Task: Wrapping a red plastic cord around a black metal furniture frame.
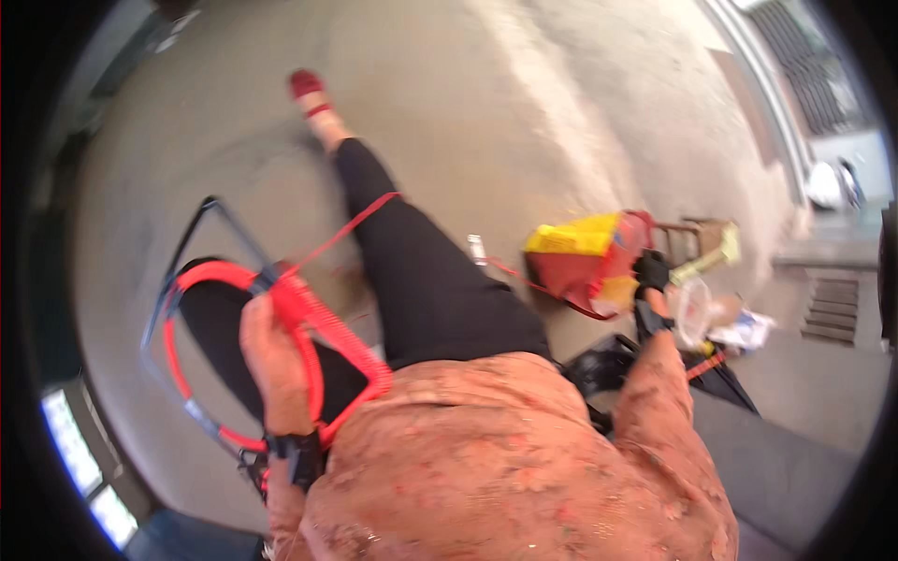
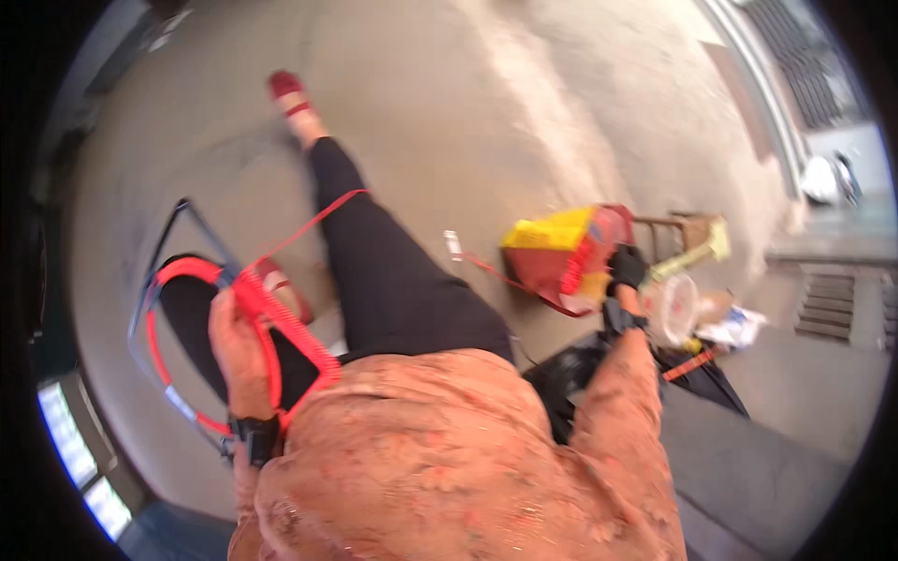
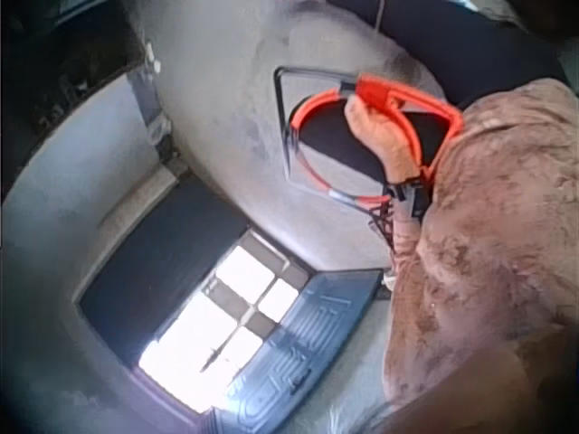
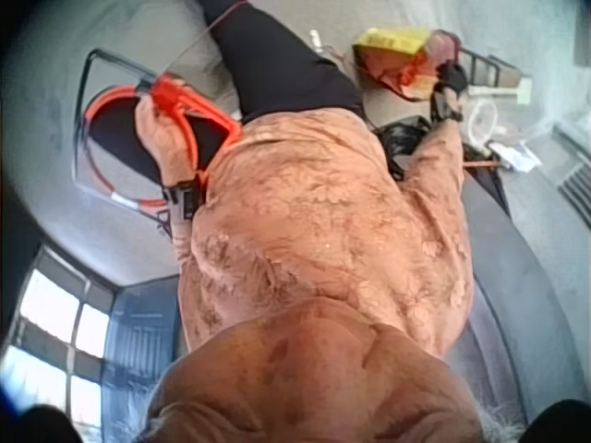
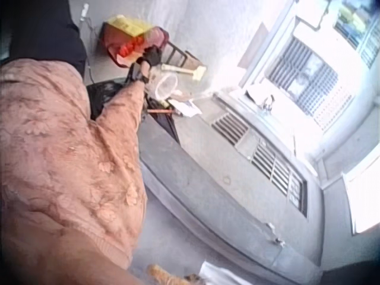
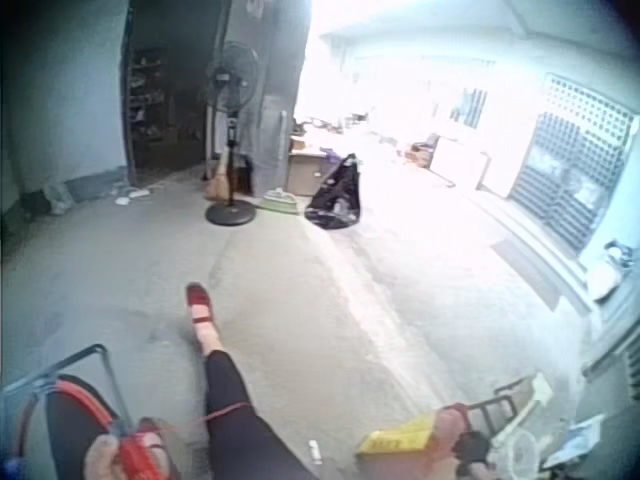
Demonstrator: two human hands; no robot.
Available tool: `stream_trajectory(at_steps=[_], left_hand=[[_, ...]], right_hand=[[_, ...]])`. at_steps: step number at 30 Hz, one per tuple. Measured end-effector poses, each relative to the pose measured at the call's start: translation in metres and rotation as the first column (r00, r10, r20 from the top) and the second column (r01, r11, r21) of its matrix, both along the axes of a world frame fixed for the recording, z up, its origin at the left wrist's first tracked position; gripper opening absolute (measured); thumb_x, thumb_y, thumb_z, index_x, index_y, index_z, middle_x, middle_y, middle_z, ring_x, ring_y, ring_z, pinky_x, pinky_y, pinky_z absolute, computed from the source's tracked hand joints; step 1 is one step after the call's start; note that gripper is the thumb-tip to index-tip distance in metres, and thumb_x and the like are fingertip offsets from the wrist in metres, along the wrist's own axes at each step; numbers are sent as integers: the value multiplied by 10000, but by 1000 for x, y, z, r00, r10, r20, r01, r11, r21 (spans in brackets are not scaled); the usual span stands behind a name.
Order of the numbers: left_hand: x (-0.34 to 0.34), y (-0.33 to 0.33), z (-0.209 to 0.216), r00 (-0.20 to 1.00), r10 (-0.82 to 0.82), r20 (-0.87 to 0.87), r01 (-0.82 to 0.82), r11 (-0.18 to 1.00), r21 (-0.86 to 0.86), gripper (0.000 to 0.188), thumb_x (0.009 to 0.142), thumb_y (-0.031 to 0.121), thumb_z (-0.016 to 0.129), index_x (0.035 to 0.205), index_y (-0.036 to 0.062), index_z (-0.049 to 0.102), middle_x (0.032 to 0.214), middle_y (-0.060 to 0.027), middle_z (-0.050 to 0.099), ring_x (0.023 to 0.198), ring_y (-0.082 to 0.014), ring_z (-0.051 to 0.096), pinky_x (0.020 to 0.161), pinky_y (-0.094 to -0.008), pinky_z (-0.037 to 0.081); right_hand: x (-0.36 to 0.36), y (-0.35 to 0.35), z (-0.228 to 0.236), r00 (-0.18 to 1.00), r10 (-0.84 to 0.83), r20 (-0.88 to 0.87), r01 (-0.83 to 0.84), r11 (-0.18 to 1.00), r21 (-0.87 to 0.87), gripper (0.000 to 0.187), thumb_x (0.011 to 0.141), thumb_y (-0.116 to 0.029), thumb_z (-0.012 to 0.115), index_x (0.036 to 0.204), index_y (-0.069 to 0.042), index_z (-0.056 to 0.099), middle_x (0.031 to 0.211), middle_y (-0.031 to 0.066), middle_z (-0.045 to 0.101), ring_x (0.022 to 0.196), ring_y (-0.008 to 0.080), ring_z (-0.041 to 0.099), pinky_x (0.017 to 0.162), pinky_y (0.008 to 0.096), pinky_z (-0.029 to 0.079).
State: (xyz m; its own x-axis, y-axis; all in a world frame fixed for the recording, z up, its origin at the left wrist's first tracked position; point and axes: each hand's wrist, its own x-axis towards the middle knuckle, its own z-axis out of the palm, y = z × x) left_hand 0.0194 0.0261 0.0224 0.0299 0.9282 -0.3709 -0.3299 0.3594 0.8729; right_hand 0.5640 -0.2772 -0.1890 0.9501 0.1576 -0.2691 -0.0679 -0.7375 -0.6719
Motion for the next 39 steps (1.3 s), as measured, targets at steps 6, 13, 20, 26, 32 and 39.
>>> stream_trajectory(at_steps=[6,13,20,26,32,39], left_hand=[[4,-7,-25,984,-73,165,78,997,-26,137,963,215,513,927,91,558,816,-65,666,619,-171,625,514,-288,494],[2,-15,-16,988,-20,151,27,999,-44,137,967,212,522,913,87,534,776,-65,659,570,-157,626,485,-255,489],[-2,-16,-17,988,-36,150,42,998,-40,134,961,187,536,900,68,533,777,-53,645,594,-135,626,533,-263,530],[2,-16,-17,981,1,194,2,1000,-16,143,947,157,567,868,38,565,747,-27,631,589,-89,602,525,-228,510],[1,-17,-23,992,16,127,-11,999,-39,153,942,148,579,848,30,599,777,7,618,653,-39,559,589,-193,472],[-8,-24,-29,989,-122,85,127,990,-67,149,944,173,576,875,43,604,810,-2,639,656,-47,577,589,-209,492]], right_hand=[[-123,151,116,895,416,-159,-276,799,534,162,912,-197,588,981,-60,639,709,27,609,581,120,585,500,234,453],[-319,270,178,1,952,-306,-557,255,790,304,962,-274,508,1006,5,620,948,108,664,801,166,634,739,305,514],[-349,344,194,13,913,-407,-358,385,851,252,883,-244,624,972,-9,611,842,62,626,790,139,613,715,277,490],[-363,327,202,24,903,-428,-600,356,717,230,868,-216,636,887,14,643,789,43,630,708,114,598,679,254,488],[-360,325,199,-19,936,-351,-767,211,605,217,849,-197,646,885,16,643,750,33,622,702,88,581,655,251,477],[-359,312,195,49,948,-315,-815,220,535,205,836,-193,655,851,10,643,735,25,624,685,96,581,644,253,474]])
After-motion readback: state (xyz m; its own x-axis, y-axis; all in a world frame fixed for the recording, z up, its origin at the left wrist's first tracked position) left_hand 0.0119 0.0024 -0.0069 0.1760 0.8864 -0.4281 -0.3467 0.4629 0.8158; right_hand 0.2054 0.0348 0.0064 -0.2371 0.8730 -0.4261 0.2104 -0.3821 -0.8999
